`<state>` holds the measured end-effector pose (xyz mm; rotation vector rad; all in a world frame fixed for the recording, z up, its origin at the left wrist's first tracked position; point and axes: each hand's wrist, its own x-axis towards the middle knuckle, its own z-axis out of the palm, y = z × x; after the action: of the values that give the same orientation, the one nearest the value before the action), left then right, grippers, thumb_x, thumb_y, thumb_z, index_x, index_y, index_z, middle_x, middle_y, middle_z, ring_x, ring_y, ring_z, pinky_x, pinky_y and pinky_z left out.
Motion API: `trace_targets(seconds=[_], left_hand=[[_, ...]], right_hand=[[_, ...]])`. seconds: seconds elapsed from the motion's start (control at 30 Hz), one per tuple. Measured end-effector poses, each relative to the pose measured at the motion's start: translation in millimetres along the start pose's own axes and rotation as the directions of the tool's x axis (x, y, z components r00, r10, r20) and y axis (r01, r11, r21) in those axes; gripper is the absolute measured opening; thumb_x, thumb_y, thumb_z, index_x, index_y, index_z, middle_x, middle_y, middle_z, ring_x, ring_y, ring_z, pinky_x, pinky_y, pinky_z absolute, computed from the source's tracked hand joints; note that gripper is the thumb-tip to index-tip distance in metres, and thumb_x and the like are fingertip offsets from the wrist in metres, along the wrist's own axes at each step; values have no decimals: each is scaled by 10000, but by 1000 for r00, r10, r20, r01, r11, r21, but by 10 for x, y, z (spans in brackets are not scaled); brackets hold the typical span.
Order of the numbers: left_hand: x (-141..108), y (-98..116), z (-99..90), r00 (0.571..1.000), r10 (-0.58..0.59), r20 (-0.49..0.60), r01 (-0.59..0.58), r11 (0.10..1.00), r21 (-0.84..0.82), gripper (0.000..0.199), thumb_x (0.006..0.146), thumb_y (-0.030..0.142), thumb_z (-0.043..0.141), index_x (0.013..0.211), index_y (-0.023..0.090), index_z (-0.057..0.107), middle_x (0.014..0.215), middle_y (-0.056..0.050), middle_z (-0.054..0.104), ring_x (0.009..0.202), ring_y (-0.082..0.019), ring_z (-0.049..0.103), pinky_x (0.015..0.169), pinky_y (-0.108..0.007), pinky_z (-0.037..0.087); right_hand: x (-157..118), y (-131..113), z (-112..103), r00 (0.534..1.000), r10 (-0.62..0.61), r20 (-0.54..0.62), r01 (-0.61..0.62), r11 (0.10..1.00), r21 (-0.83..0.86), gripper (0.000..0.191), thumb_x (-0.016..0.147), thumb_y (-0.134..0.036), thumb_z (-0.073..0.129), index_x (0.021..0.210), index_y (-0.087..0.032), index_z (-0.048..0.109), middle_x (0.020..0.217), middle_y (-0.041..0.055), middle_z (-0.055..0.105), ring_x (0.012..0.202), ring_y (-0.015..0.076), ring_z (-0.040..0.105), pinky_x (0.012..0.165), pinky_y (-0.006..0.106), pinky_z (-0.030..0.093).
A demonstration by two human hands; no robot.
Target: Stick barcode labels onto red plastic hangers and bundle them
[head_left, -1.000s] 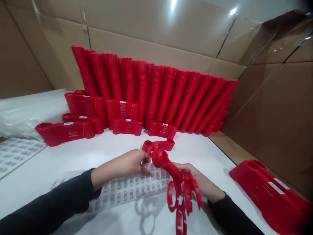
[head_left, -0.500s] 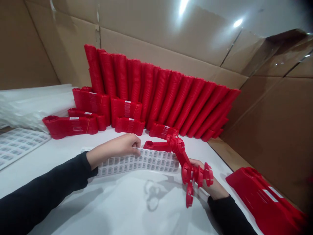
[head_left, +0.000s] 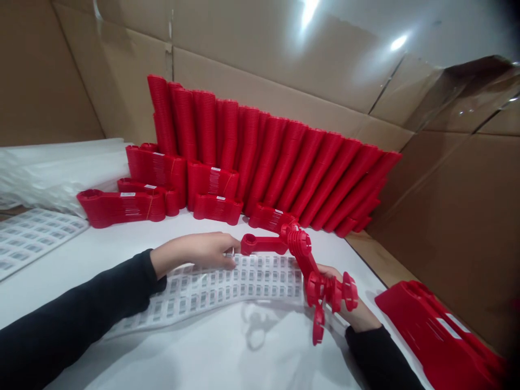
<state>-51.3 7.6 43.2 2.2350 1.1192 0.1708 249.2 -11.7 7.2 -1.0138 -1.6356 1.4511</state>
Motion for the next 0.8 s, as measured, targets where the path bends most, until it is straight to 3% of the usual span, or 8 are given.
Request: trace_targets(seconds=[0.07, 0.27, 0.57, 0.67, 0.8], left_hand=[[16, 51, 48, 999, -14, -39, 13, 999, -30, 248, 699, 387, 546, 867, 206, 564, 773, 21, 564, 627, -125, 486, 533, -227, 337], [115, 95, 225, 990, -22, -142, 10, 996, -85, 234, 669, 377, 570, 615, 188, 442, 572, 58, 402, 510, -90, 363, 458, -223, 258], [109, 63, 225, 996, -2, -92, -4, 997, -73, 199, 706, 337, 515, 595, 187, 446, 540, 58, 377, 493, -90, 367, 455, -226, 264], [83, 12, 169, 998, -43, -45, 40, 997, -63, 205, 668, 394, 575, 685, 201, 508, 614, 53, 450, 532, -101, 408, 463, -222, 281], [33, -108, 44, 992, -122, -21, 121, 992, -31, 248, 623, 424, 621, 699, 213, 516, 635, 54, 482, 537, -105, 419, 449, -219, 277]], right_hand=[[-1, -6, 6, 1000, 26, 8, -26, 1000, 13, 410, 716, -392, 629, 1039, -140, 639, 731, 60, 622, 644, 193, 574, 605, 321, 506], [-21, -58, 40, 997, 80, 15, -80, 997, -25, 357, 689, -348, 654, 996, -167, 663, 564, 14, 566, 478, 163, 520, 468, 299, 488], [-40, -120, 96, 1000, 18, -18, -20, 994, -106, 315, 674, -408, 664, 891, -181, 696, 730, 47, 633, 600, 162, 558, 743, 341, 499], [-41, -116, 45, 1000, 13, -28, -15, 996, -90, 353, 660, -432, 673, 895, -169, 687, 768, 58, 633, 606, 166, 552, 723, 347, 497], [-41, -110, -47, 998, 6, -65, -10, 998, -54, 420, 644, -466, 675, 908, -140, 660, 659, 41, 594, 537, 161, 510, 598, 341, 492]])
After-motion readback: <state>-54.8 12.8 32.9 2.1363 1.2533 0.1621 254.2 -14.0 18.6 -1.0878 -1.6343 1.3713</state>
